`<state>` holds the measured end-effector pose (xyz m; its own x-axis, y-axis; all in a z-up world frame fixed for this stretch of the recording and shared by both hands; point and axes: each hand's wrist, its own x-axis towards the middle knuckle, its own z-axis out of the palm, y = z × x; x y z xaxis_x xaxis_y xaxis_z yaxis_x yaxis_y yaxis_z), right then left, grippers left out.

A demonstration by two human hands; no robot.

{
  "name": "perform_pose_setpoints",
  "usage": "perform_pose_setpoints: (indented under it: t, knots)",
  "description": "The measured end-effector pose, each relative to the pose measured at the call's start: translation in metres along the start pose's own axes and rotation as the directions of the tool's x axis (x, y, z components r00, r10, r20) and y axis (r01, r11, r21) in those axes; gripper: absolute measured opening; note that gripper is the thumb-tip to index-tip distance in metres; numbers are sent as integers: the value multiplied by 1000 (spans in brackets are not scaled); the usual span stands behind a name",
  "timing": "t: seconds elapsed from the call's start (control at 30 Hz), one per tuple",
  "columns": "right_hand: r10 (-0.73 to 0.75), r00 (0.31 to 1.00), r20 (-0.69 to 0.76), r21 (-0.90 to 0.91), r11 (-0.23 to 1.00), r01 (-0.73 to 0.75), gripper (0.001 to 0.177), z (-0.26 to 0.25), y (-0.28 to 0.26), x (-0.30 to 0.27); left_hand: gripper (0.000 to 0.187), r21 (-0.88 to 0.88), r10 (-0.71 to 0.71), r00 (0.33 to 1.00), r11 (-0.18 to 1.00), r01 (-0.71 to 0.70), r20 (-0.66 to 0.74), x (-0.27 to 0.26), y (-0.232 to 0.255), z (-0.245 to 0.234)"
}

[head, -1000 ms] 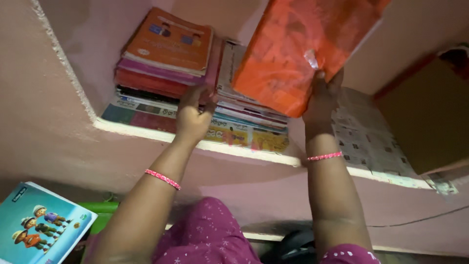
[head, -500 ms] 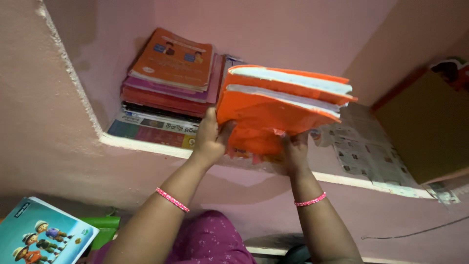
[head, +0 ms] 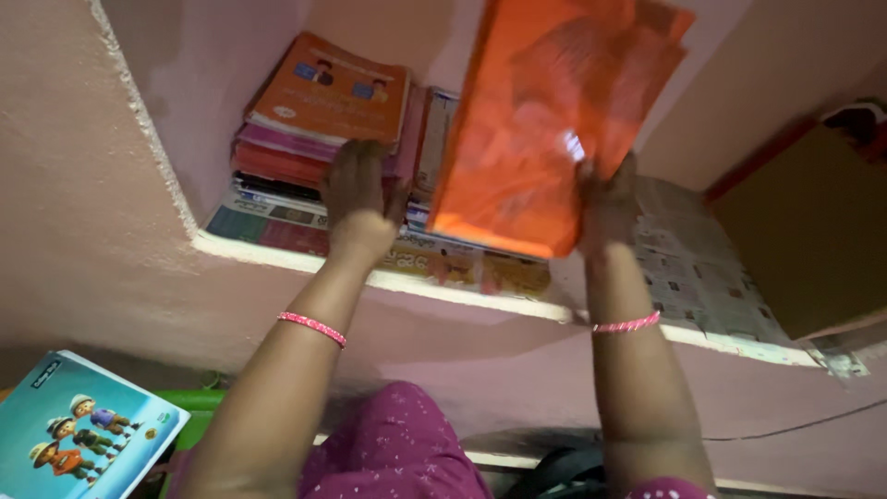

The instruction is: The person repeatedly picks up books and notebooks from a woven charpai bed and places them onto a wall shelf. They handle items one at a time or in small groups, occasionally flipping pages, and continue stacking until the shelf is filled.

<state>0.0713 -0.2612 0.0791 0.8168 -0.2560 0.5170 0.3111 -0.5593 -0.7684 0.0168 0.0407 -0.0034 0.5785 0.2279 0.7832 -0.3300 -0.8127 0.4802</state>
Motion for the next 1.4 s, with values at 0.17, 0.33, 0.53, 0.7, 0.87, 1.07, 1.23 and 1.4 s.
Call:
perform_pose_setpoints:
  t: [0.17, 0.33, 0.53, 0.7, 0.87, 1.07, 1.23, 1.4]
  knots:
    - [-335, 894, 298, 777, 629, -23, 45, 4, -12, 48, 69, 327, -48, 954, 943, -54, 296, -4, -5, 17]
    - [-191, 863, 467, 749, 605, -271, 41, 51, 19, 101, 60, 302, 1, 958, 949, -92, 288, -8, -8, 16]
    - [14, 854, 519, 296, 935, -195, 35, 103, 67, 138, 66, 329, -27, 952, 941, -78, 304, -7, -6, 16]
    - [283, 764, 580, 243, 835, -494, 39, 129, 80, 142, 78, 328, -19, 960, 942, -76, 278, -5, -4, 17]
    - [199, 853, 482, 47, 966, -252, 64, 114, 56, 132, 74, 275, 104, 927, 938, -212, 361, -10, -2, 17]
    - [-10, 946, 325, -13, 1000, 15, 61, 84, 107, 138, 70, 286, 142, 921, 924, -254, 362, -11, -2, 16]
    - [43, 793, 607, 437, 816, -379, 59, 100, 148, 115, 77, 296, 116, 916, 924, -241, 385, -8, 0, 13]
    - [87, 734, 674, 428, 763, -484, 64, 102, 129, 97, 87, 336, 0, 878, 924, -183, 478, -5, 6, 12]
